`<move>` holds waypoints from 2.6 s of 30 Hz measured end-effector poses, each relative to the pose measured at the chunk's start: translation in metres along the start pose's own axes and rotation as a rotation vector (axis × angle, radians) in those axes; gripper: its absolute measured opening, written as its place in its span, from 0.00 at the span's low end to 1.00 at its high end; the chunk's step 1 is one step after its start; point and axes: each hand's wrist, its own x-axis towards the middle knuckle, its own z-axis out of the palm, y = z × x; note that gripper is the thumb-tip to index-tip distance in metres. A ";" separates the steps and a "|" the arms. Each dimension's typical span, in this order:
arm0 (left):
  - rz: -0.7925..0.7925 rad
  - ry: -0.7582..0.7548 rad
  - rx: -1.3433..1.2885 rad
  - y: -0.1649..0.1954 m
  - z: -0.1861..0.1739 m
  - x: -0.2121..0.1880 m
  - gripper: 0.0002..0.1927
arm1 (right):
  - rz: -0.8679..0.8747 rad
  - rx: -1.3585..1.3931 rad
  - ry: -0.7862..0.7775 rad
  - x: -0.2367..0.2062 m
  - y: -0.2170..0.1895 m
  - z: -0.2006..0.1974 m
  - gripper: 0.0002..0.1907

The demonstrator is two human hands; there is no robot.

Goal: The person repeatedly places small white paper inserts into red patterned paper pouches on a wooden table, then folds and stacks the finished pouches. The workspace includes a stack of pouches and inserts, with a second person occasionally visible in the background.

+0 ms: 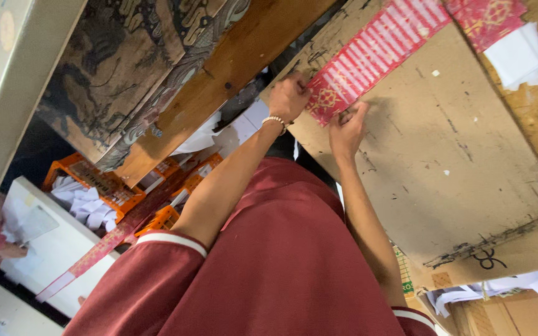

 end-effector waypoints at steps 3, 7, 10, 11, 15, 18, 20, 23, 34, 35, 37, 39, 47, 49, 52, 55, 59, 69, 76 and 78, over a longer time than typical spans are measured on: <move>-0.064 0.043 -0.015 -0.002 0.001 -0.003 0.13 | 0.015 0.045 -0.004 0.006 0.018 -0.019 0.20; 0.003 0.223 0.056 -0.011 0.000 -0.023 0.15 | -0.073 0.003 0.192 0.046 0.061 -0.079 0.11; 0.038 0.237 0.034 -0.022 -0.005 -0.039 0.14 | -0.176 0.023 0.310 0.104 0.086 -0.145 0.10; 0.031 0.227 0.034 -0.025 -0.006 -0.046 0.13 | -0.192 -0.166 0.385 0.122 0.091 -0.169 0.07; -0.015 0.231 0.084 -0.038 -0.009 -0.070 0.14 | -0.264 -0.421 0.355 0.197 0.084 -0.226 0.05; -0.012 0.234 0.125 -0.045 -0.010 -0.079 0.12 | -0.393 -0.617 0.256 0.229 0.073 -0.229 0.09; -0.079 0.217 0.111 -0.047 -0.010 -0.080 0.12 | -0.403 -0.736 0.213 0.242 0.067 -0.223 0.10; -0.118 0.232 0.086 -0.049 -0.009 -0.082 0.12 | -0.358 -0.896 0.177 0.253 0.068 -0.218 0.10; -0.148 0.162 -0.014 -0.035 0.003 -0.081 0.10 | -0.334 -0.692 0.074 0.260 0.091 -0.234 0.05; -0.145 0.159 -0.007 -0.033 0.004 -0.080 0.10 | -0.368 -0.685 0.064 0.261 0.092 -0.235 0.06; -0.126 0.154 -0.012 -0.029 0.007 -0.081 0.09 | -0.431 -0.667 0.040 0.260 0.094 -0.236 0.10; -0.087 0.161 -0.032 -0.027 0.008 -0.080 0.09 | -0.466 -0.807 0.038 0.262 0.095 -0.235 0.09; -0.103 0.186 -0.023 -0.029 0.002 -0.080 0.09 | -0.545 -0.674 0.141 0.259 0.096 -0.233 0.10; -0.101 0.192 -0.027 -0.032 0.001 -0.083 0.08 | -0.533 -0.570 0.160 0.259 0.101 -0.234 0.10; -0.099 0.200 -0.027 -0.035 0.001 -0.087 0.09 | -0.433 -0.361 0.140 0.261 0.111 -0.235 0.08; -0.104 0.191 -0.028 -0.035 0.003 -0.088 0.09 | -0.293 -0.228 0.157 0.263 0.116 -0.245 0.06; -0.082 0.180 -0.039 -0.031 0.005 -0.089 0.09 | -0.370 -0.048 0.247 0.258 0.120 -0.264 0.07; -0.044 0.106 -0.033 -0.015 0.010 -0.090 0.09 | -0.391 -0.089 0.389 0.226 0.141 -0.299 0.09; 0.012 0.004 -0.145 0.012 0.014 -0.090 0.11 | -0.167 0.363 0.249 0.166 0.116 -0.304 0.06; 0.087 -0.085 -0.241 0.026 0.016 -0.087 0.14 | -0.182 0.361 0.138 0.134 0.101 -0.285 0.04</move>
